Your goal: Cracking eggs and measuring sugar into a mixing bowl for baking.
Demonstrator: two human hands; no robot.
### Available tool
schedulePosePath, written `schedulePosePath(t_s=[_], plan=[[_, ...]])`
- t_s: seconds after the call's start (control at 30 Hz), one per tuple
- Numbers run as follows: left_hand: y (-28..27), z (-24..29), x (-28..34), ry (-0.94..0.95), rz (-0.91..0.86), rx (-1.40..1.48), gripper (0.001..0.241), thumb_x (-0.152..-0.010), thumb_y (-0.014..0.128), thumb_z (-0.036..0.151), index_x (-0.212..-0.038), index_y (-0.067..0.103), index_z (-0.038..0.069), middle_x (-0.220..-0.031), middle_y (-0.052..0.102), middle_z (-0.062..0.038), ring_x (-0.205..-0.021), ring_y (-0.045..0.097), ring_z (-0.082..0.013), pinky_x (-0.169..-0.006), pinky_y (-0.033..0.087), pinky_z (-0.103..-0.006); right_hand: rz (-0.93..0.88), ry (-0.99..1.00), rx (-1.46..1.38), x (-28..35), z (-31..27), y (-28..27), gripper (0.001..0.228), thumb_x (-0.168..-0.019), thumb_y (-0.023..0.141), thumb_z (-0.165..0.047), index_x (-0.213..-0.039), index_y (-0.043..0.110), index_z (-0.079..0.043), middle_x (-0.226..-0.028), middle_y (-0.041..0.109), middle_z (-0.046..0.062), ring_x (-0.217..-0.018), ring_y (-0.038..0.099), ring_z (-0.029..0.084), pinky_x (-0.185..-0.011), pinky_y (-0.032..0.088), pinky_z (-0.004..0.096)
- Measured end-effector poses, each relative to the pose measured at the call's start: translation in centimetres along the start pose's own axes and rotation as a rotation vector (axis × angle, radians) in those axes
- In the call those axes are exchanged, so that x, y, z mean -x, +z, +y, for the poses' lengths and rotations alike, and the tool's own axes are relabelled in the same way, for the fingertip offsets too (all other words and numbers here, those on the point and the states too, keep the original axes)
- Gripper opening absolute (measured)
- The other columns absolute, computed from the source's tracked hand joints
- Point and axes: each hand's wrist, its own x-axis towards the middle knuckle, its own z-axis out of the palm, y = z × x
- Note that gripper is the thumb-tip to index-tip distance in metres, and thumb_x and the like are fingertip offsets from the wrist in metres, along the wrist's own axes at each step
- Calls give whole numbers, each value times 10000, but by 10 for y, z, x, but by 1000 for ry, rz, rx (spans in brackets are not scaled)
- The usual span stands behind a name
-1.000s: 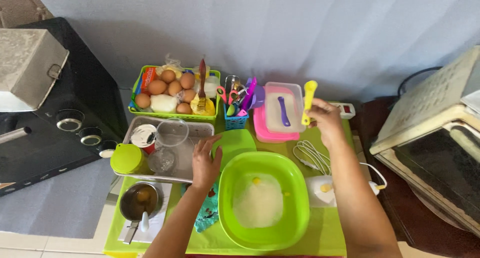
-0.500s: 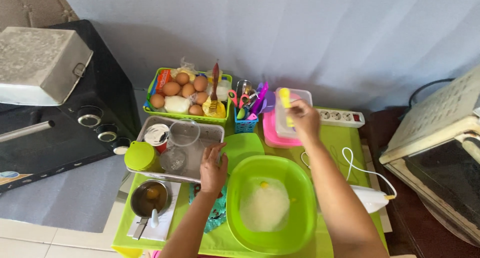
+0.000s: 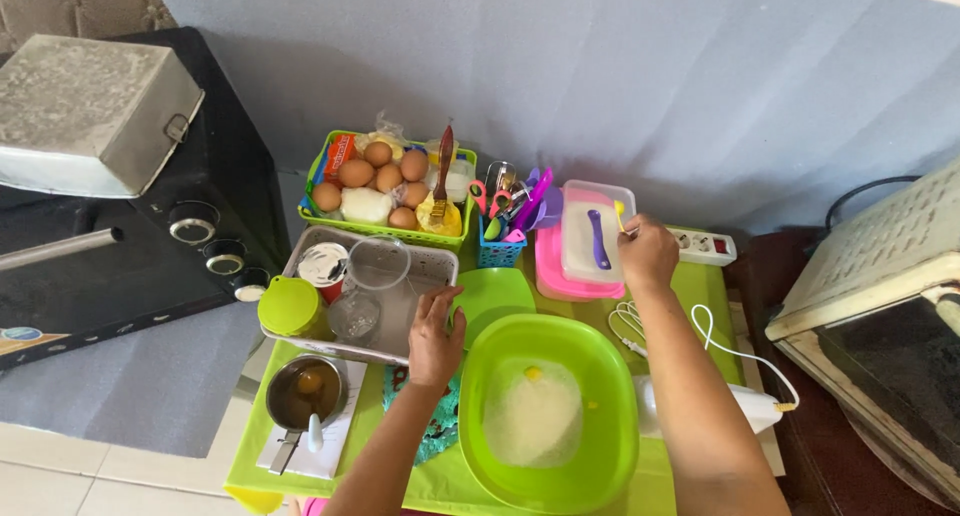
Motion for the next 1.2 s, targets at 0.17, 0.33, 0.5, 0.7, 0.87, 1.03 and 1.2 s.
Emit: schedulePosePath(t_s=[0.17, 0.33, 0.5, 0.7, 0.87, 1.03, 1.2], plan=[[0, 0, 0, 12, -11, -28, 343, -913, 626, 54, -1222, 696, 184, -1128, 644, -51, -965, 732, -320, -776, 624, -472, -21, 8, -28, -1, 2, 11, 92, -807, 750, -189, -894, 721, -190, -804, 761, 79, -849, 742, 364, -792, 580, 509], [2, -1, 0, 24, -13, -55, 362, -899, 641, 57, -1226, 697, 203, -1139, 650, -42, -972, 735, -302, -782, 628, -458, -35, 17, -31, -1, 4, 17, 73, -822, 756, -213, -884, 719, -204, -823, 757, 71, -883, 742, 354, -821, 582, 505], [-1, 3, 0, 20, -28, -62, 367, -905, 632, 51, -1235, 689, 200, -1135, 647, -34, -964, 730, -285, -830, 610, -464, -19, 50, 39, 8, -16, -9, 228, -908, 712, -453, -873, 732, -228, -838, 732, 77, -870, 741, 366, -814, 585, 523], [7, -11, 3, 19, 23, -47, 357, -884, 647, 76, -1225, 693, 171, -1111, 678, -44, -976, 731, -296, -931, 570, -464, -172, 46, 39, 12, -26, -10, 72, -938, 641, -315, -942, 693, -265, -925, 709, 59, -972, 734, 369, -878, 573, 535], [7, 9, -52, 35, 158, -74, 323, -934, 609, 86, -1254, 644, 110, -1018, 714, -166, -911, 720, -395, -942, 512, -555, -104, -9, -71, 24, -37, -23, 126, -964, 647, -321, -1001, 661, -201, -902, 702, 98, -942, 723, 389, -850, 567, 544], [38, -27, -155, 216, 232, -281, 366, -906, 675, 161, -1270, 653, 202, -1056, 693, -73, -898, 708, -353, -733, 558, -509, 57, -185, -92, 74, -48, -48, 328, -1021, 624, -358, -773, 597, -145, -694, 649, 153, -742, 696, 416, -687, 549, 529], [76, -46, -251, 713, -166, -978, 335, -888, 582, 128, -1214, 656, 109, -1278, 636, -22, -1322, 498, -250, -1133, 372, -456, -249, -64, -445, 159, -51, -95, 186, -825, 718, -188, -1010, 697, -181, -745, 641, -24, -639, 573, 139, -622, 489, 297]])
